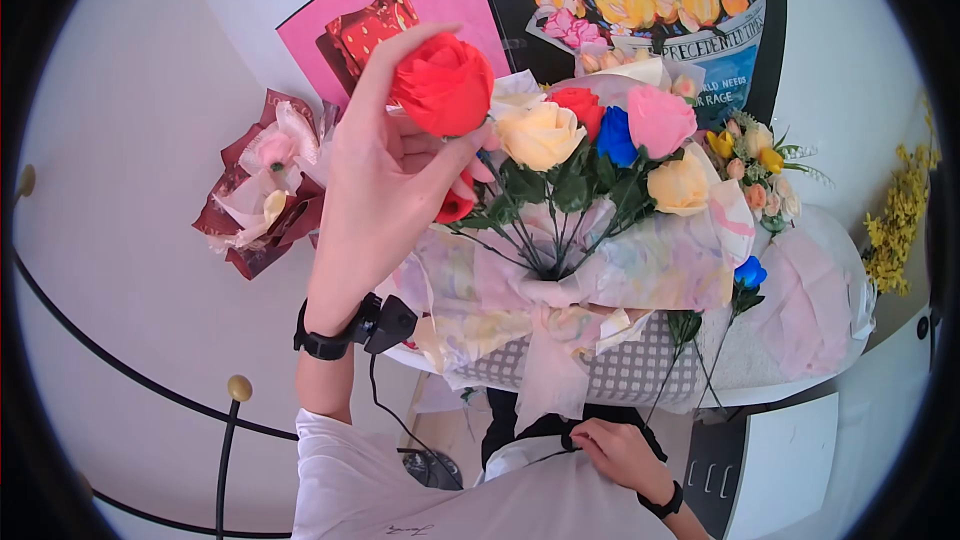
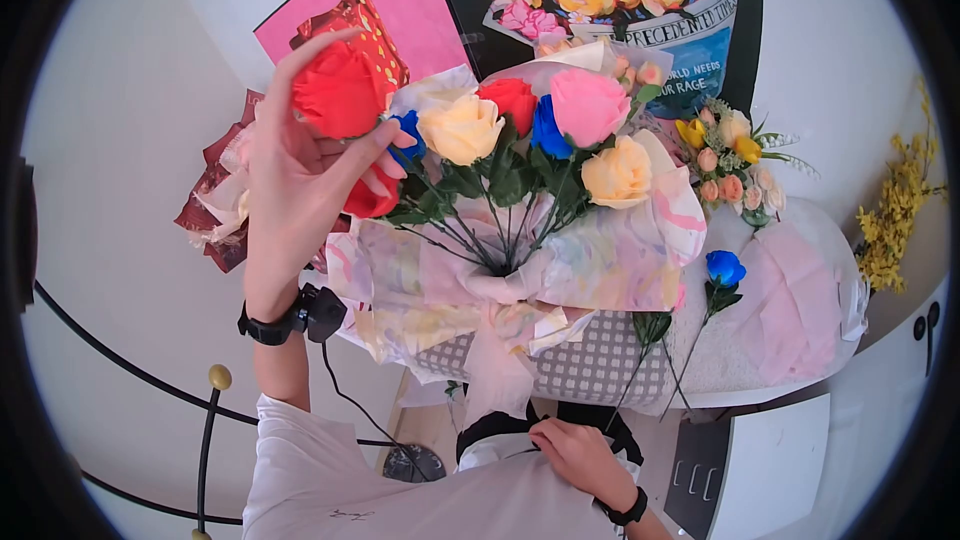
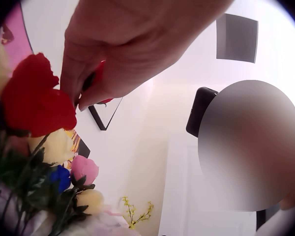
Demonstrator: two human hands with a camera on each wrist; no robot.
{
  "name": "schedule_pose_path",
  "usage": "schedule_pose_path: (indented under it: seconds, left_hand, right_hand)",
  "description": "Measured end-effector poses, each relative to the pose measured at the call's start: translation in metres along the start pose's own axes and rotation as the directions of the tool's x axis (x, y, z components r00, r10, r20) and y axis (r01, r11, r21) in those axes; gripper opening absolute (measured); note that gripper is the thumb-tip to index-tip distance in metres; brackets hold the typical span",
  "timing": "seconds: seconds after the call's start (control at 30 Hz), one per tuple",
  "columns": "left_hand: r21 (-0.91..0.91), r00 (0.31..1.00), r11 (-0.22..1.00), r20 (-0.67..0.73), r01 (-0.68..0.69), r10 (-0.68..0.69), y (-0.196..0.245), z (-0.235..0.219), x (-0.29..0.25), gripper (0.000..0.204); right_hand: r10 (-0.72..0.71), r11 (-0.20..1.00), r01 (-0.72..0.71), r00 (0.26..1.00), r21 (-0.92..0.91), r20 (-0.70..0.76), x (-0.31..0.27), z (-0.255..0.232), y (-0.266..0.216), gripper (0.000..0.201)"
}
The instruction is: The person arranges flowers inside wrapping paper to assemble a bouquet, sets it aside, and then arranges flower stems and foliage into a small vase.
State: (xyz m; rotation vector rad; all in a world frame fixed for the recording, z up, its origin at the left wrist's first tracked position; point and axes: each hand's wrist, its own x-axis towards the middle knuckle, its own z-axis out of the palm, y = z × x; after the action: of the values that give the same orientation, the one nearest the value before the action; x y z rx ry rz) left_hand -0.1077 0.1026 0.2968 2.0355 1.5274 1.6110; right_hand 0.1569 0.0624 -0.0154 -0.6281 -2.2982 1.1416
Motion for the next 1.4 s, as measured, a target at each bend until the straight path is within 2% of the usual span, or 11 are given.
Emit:
schedule_pose_path:
  seconds: [0.07,0.23,0.33,0.43,0.53,0.67,0.73,0.97,1.07,1.13,1.4]
  left_hand:
    - [0.003,0.999,0.999,0.003,0.051,-0.051,-0.006,-0.001,0.003,0.059]
    - [0.530,0.970,0.826,-0.031,-0.190,0.243,-0.017,-0.004,0.016,0.059]
    - [0.624,0.950,0.744,-0.005,-0.240,0.312,-0.035,-0.004,0.019,0.055]
    - [0.675,0.975,0.713,0.049,-0.191,0.215,-0.042,-0.006,0.015,0.057]
    - [0.648,0.994,0.754,0.047,-0.103,0.095,-0.039,-0.006,0.014,0.061]
    - [0.506,0.987,0.848,0.041,-0.155,0.156,-0.036,-0.005,0.012,0.062]
    - [0.453,0.990,0.888,0.140,-0.076,0.013,-0.035,-0.007,0.012,0.054]
    - [0.459,0.984,0.885,0.176,-0.075,-0.007,-0.054,-0.015,0.020,0.042]
    - [0.560,0.977,0.802,0.164,-0.207,0.137,-0.063,-0.017,0.024,0.042]
    - [0.363,0.988,0.930,0.157,-0.065,0.008,-0.052,-0.012,0.020,0.041]
    - [0.181,0.992,0.983,0.118,0.032,-0.054,-0.041,-0.008,0.017,0.042]
  right_hand:
    - [-0.001,1.000,0.001,1.000,0.001,0.006,0.000,0.000,0.002,0.011]
    - [0.011,1.000,-0.011,1.000,0.000,0.020,0.004,-0.003,-0.001,0.011]
    - [0.007,1.000,-0.007,1.000,0.005,0.014,0.005,-0.002,0.000,0.011]
    - [0.011,1.000,-0.011,1.000,0.008,0.011,0.006,-0.003,0.001,0.011]
    - [0.017,1.000,-0.017,1.000,0.004,0.018,0.007,-0.004,0.000,0.011]
    - [0.019,1.000,-0.019,0.999,-0.010,0.030,0.010,-0.005,-0.003,0.012]
    - [0.012,1.000,-0.012,0.999,-0.009,0.029,0.010,-0.004,-0.002,0.013]
    - [0.018,1.000,-0.017,0.999,-0.018,0.038,0.010,-0.004,-0.003,0.013]
    - [0.011,1.000,-0.010,1.000,-0.024,0.023,0.009,-0.004,-0.003,0.013]
    - [0.009,1.000,-0.008,1.000,-0.020,0.015,0.010,-0.004,-0.005,0.013]
    - [-0.106,0.994,0.105,0.992,-0.015,-0.066,0.003,-0.028,-0.019,0.010]
